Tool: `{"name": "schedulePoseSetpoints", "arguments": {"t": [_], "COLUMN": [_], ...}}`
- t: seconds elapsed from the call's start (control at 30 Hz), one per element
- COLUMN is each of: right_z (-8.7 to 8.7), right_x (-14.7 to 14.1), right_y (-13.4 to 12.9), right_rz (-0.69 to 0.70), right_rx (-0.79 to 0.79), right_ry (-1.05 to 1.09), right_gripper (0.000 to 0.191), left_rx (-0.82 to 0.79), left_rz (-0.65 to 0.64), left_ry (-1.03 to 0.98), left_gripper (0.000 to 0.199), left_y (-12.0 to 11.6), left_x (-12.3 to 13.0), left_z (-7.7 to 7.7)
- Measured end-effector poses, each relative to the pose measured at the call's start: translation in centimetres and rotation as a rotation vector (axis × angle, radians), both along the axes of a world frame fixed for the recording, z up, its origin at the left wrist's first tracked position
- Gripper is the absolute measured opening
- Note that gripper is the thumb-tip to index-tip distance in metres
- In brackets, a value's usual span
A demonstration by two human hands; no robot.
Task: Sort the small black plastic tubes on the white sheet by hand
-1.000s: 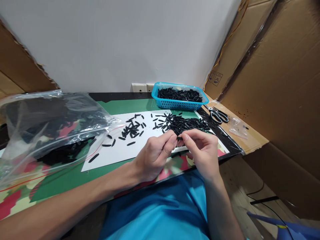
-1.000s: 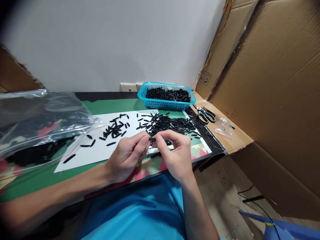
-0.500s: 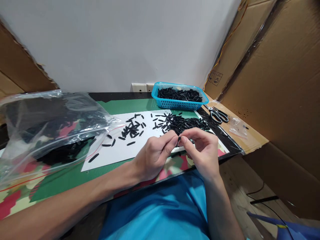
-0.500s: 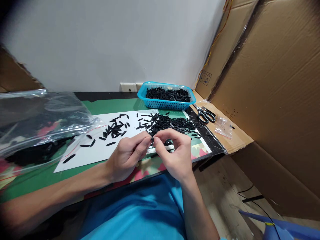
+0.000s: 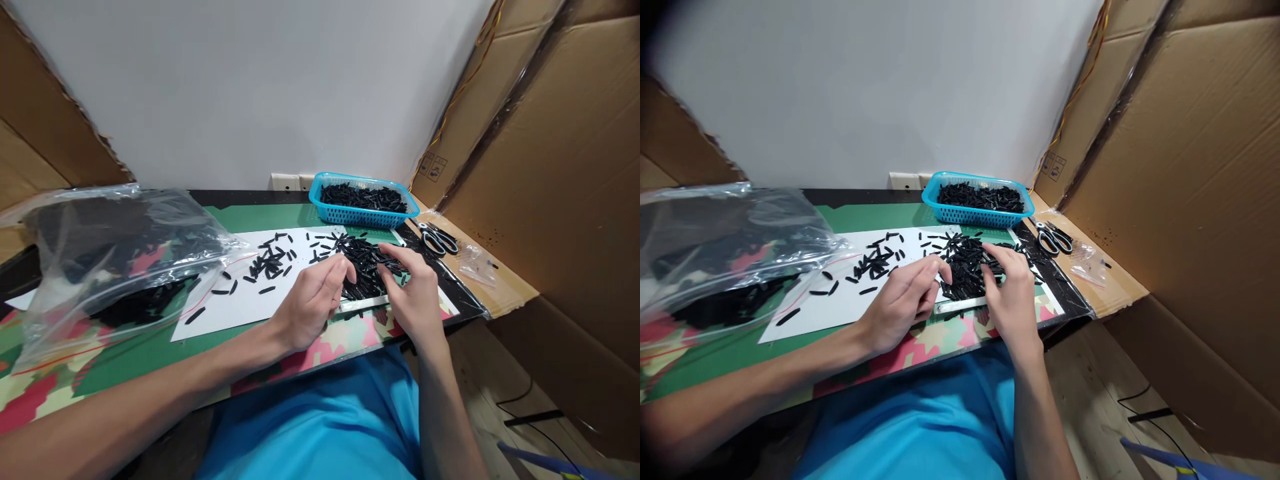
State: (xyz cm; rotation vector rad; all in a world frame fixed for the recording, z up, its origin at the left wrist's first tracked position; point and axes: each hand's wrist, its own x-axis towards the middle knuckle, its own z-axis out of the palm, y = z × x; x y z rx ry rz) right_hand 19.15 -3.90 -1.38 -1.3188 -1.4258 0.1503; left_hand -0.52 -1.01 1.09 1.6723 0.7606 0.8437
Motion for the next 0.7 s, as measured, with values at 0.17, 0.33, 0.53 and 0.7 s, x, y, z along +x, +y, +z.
{"name": "schedulePoseSetpoints", "arguments": {"t": [0.17,0.33,0.53,0.7], "right_z": [0.9,2.0,2.4,2.2], "right_x": [-1.8,-4.5,-5.0,-5.4], "right_y": [-1.1,-2.7,-3.2,-3.2], "right_rz": [0.159,0.336,0.482,0.45], "right_rx": [0.068,0.056,-0.056,-0.041], "right_ry": [0.055,0.032,-0.055,-0.088], "right_gripper": [0.017,0.014,0.012,0.011], "left_rx": [-0.302,-0.356,-0.316,-0.286], "left_rz": [-0.046,-0.083,-0.045,0.018], "left_ry": [-0.231,-0.299,-0.292,-0.289], "left_gripper": [0.04,0.052,0.059,0.058], "left_y": [0.0,0.1,0.5,0.7], "left_x": [0.2,0.1,0.0,0.0], "left_z": [1.0,0.9,-0.1,-0.3]}}
